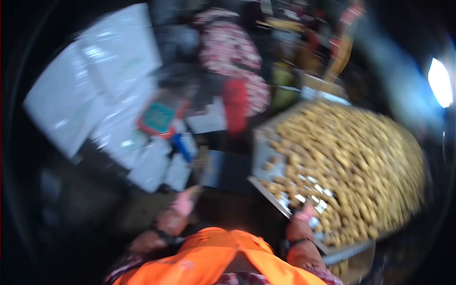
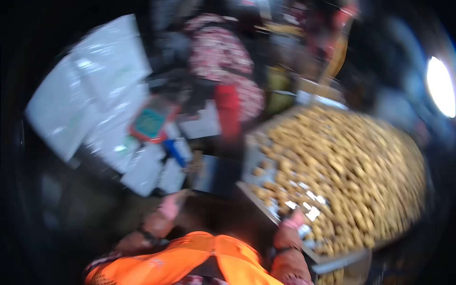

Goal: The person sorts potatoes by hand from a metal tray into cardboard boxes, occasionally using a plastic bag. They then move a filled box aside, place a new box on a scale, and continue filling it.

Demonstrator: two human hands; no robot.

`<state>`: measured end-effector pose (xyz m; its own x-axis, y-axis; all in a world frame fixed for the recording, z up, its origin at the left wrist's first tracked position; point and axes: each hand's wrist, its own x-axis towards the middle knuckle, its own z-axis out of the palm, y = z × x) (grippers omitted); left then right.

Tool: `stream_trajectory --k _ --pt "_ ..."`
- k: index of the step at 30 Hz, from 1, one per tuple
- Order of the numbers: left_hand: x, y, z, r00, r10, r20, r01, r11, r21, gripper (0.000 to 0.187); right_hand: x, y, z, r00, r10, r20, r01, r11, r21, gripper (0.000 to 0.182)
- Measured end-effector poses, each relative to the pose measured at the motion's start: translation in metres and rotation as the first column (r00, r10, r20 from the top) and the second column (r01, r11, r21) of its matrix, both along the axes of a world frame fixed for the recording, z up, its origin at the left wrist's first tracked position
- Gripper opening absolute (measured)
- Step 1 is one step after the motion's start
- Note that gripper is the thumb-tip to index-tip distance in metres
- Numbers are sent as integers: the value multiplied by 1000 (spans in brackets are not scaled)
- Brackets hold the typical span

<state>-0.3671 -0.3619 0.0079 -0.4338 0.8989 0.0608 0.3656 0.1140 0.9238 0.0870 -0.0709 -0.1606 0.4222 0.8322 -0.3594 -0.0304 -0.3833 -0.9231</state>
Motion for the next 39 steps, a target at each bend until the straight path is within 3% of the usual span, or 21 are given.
stream_trajectory --k 1,3,4,5,7,8,9,10,11,12,13,14,15,16,17,18,22,28,31,34,39 --pt "29 13 80 997 68 -37 -74 977 -198 34 -14 -17 34 849 253 464 -306 951 41 32" --pt "-4 13 33 996 60 -60 -58 998 21 27 -25 -35 76 525 283 803 -513 858 33 38" --pt "-2 15 95 992 55 -112 -78 975 -210 35 -23 -40 86 447 254 858 -537 843 30 41" --pt "-23 11 88 932 53 -359 -49 999 18 31 -19 -45 91 422 247 872 -550 835 29 44" --pt "-10 16 190 739 156 -655 13 969 245 21 -12 -44 91 480 297 825 -526 851 0 48" --pt "-24 22 207 921 243 -303 -114 915 388 17 -8 -39 76 505 275 819 -530 847 43 49" --pt "-27 23 244 848 341 -406 -107 860 499 19 -1 -33 68 584 343 735 -525 851 20 46" --pt "-37 18 288 614 489 -620 -22 795 606 21 -13 -46 96 531 336 778 -523 852 -11 43" --pt "-55 12 327 364 621 -695 46 733 679 24 -23 -58 122 475 326 817 -515 856 -43 40" --pt "-81 6 365 181 716 -675 95 670 736 26 -18 -46 97 714 307 629 -448 891 73 38" --pt "-113 -5 407 -67 679 -731 -64 728 682 26 -17 -40 80 717 274 641 -403 913 60 37" --pt "-149 -12 431 -185 714 -675 -95 670 736 27 -15 -33 59 718 241 653 -356 933 48 35" --pt "-154 -12 463 275 742 -611 -159 662 732 30 -12 -35 62 665 239 707 -413 907 81 38" --pt "-169 -12 490 -309 629 -713 -153 708 690 32 -13 -40 74 609 228 760 -468 877 112 42" --pt "-184 -6 504 -411 566 -714 -166 724 669 32 -12 -46 85 551 206 808 -519 843 139 45" --pt "-176 8 513 -478 467 -744 -344 680 648 37 -7 -34 57 554 201 808 -496 859 127 47" --pt "-192 66 523 -503 285 -816 -522 652 550 65 -14 -52 108 438 215 873 -600 793 106 26" --pt "-203 111 548 -467 135 -874 -753 458 473 91 -11 -48 92 463 181 867 -547 829 119 22" --pt "-203 119 543 -275 15 -961 -874 413 256 86 -14 -50 99 443 182 878 -530 843 92 22" --pt "-213 121 556 -58 117 -991 -906 412 102 77 -14 -48 95 455 166 875 -507 856 101 20" --pt "-196 126 547 -154 204 -967 -818 523 241 53 -12 -49 98 489 178 854 -500 859 107 22"
